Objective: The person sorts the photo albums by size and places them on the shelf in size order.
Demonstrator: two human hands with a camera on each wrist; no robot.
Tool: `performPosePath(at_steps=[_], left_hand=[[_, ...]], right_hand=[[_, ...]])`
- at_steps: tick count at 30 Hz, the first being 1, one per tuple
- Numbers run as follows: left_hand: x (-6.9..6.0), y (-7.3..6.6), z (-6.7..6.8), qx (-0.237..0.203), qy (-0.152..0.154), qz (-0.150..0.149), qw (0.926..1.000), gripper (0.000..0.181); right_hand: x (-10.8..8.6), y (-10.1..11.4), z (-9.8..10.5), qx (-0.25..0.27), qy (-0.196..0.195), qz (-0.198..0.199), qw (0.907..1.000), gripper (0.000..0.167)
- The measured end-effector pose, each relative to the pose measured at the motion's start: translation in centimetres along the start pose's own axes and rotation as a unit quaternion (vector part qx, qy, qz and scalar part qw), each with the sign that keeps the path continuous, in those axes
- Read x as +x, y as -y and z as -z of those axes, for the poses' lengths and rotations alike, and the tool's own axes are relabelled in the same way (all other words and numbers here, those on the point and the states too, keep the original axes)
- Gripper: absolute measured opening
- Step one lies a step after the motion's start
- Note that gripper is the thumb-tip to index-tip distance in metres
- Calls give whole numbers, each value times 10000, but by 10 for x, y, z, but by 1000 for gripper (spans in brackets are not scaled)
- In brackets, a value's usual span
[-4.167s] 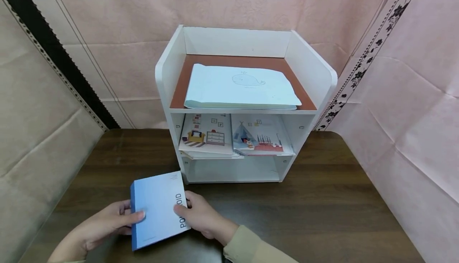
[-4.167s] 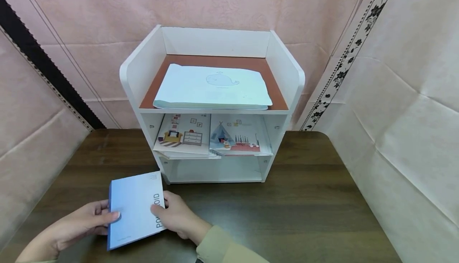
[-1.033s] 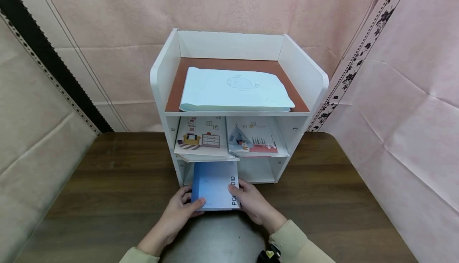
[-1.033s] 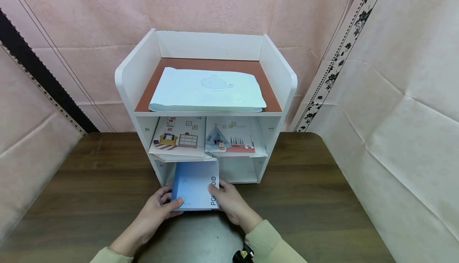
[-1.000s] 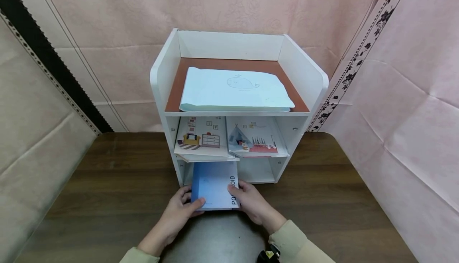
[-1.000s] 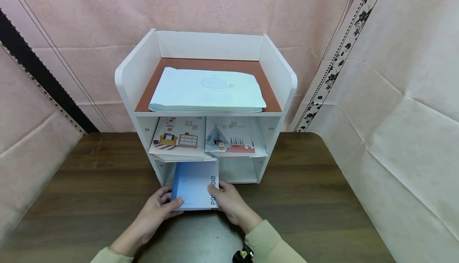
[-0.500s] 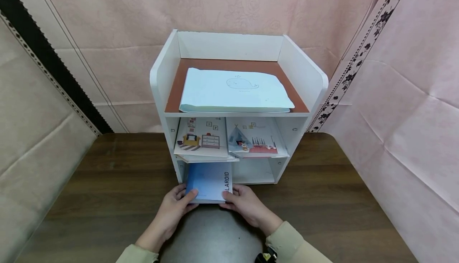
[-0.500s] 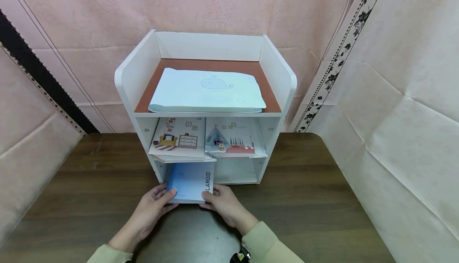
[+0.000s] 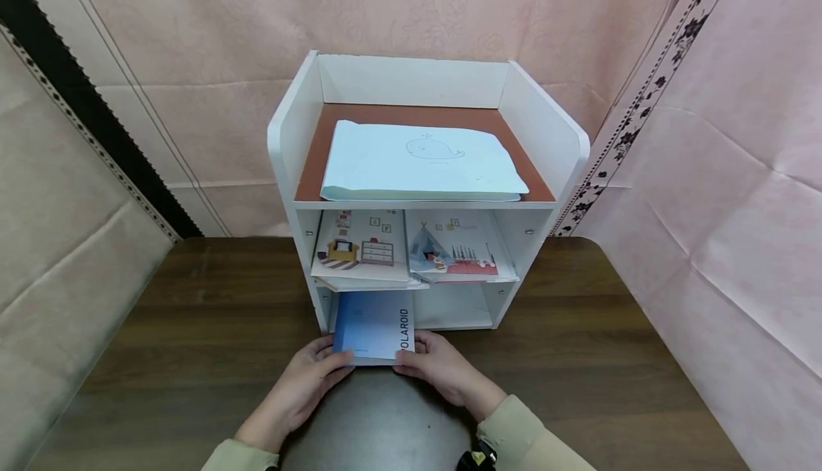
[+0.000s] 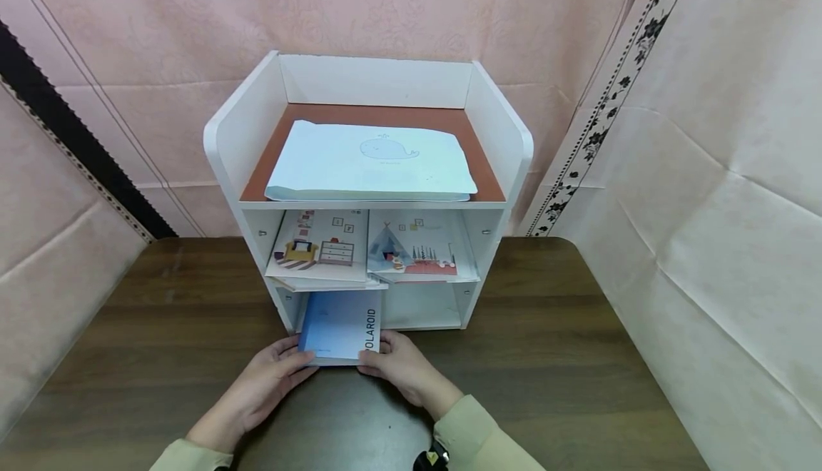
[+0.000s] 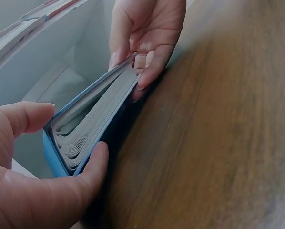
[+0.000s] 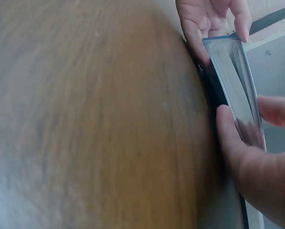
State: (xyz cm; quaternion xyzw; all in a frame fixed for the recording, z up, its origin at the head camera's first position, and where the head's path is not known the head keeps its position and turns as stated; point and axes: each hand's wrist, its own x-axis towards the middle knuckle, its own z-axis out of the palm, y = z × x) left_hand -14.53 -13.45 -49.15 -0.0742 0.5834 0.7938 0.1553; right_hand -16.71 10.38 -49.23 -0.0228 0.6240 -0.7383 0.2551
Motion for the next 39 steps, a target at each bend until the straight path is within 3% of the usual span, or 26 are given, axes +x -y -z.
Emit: performPosePath(at_steps=[6, 18, 29, 39], left_hand=[[-1, -2, 1, 1, -16, 52, 10000, 80], [14, 2, 4, -383, -78, 94, 9992, 64], [25, -2, 5, -548, -50, 513, 9972, 67], [28, -3, 7, -303, 35, 541, 9981, 71]], right_hand=[[-1, 1, -1, -113, 142, 48, 9998, 44], [16, 1, -11, -546, -711, 251, 9957, 26], [24, 5, -10, -776, -893, 153, 9929, 39], [28, 3, -10, -873, -977, 3, 9914, 37]])
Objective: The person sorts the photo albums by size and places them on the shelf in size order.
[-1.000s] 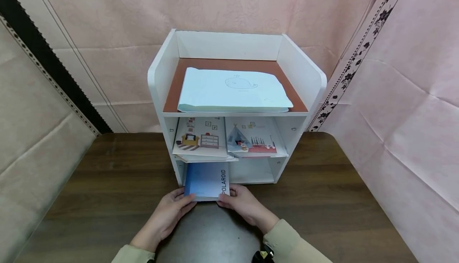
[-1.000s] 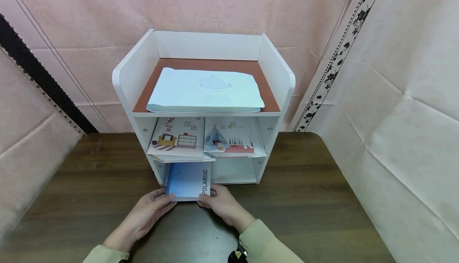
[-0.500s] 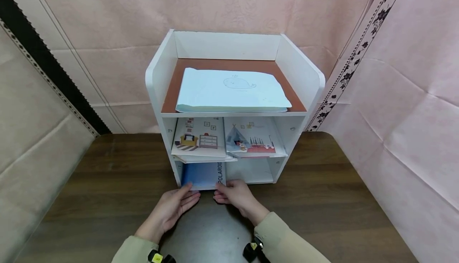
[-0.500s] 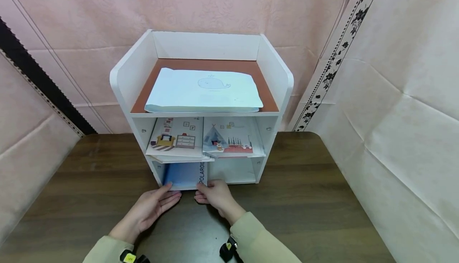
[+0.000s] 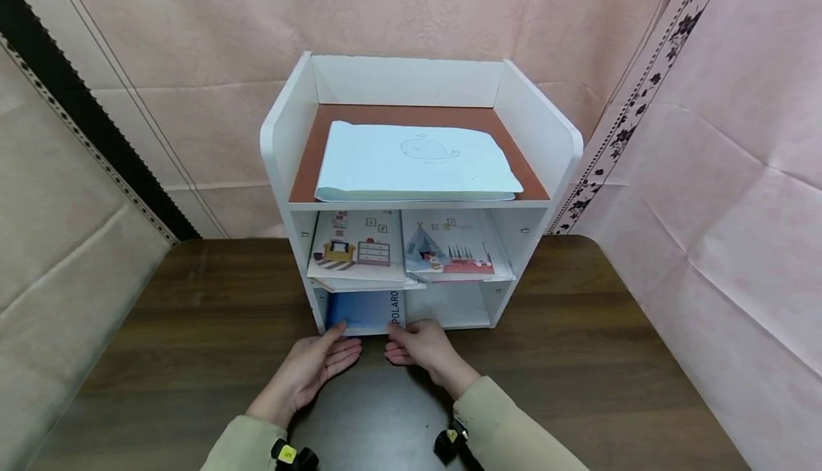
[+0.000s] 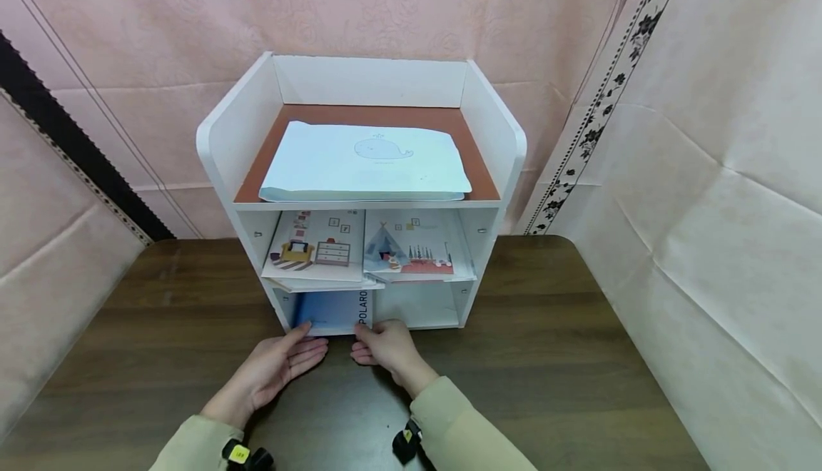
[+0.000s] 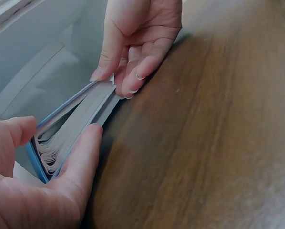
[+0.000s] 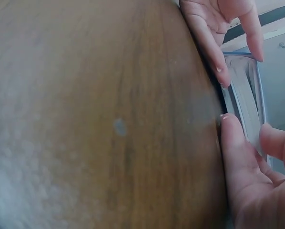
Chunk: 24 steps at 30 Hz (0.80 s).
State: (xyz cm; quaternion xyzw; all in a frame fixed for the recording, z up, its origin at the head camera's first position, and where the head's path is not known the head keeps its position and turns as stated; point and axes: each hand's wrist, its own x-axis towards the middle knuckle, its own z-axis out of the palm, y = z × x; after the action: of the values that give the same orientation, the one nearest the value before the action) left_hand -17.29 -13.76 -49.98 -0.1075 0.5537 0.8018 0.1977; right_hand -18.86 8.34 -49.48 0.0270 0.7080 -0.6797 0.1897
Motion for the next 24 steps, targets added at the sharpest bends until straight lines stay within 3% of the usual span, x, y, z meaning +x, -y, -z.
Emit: performPosePath(at_steps=[11, 19, 24], left_hand=[[9, -3, 2, 90, 8, -61, 9999, 69], [2, 0, 5, 193, -152, 10, 9997, 69], [-1, 0, 7, 293, -65, 25, 9995, 74]], right_hand=[[5, 1, -2, -63, -204, 133, 9997, 38], [0, -2, -9, -19, -181, 112, 9998, 38], [-3, -2, -8, 68, -50, 94, 9999, 43]])
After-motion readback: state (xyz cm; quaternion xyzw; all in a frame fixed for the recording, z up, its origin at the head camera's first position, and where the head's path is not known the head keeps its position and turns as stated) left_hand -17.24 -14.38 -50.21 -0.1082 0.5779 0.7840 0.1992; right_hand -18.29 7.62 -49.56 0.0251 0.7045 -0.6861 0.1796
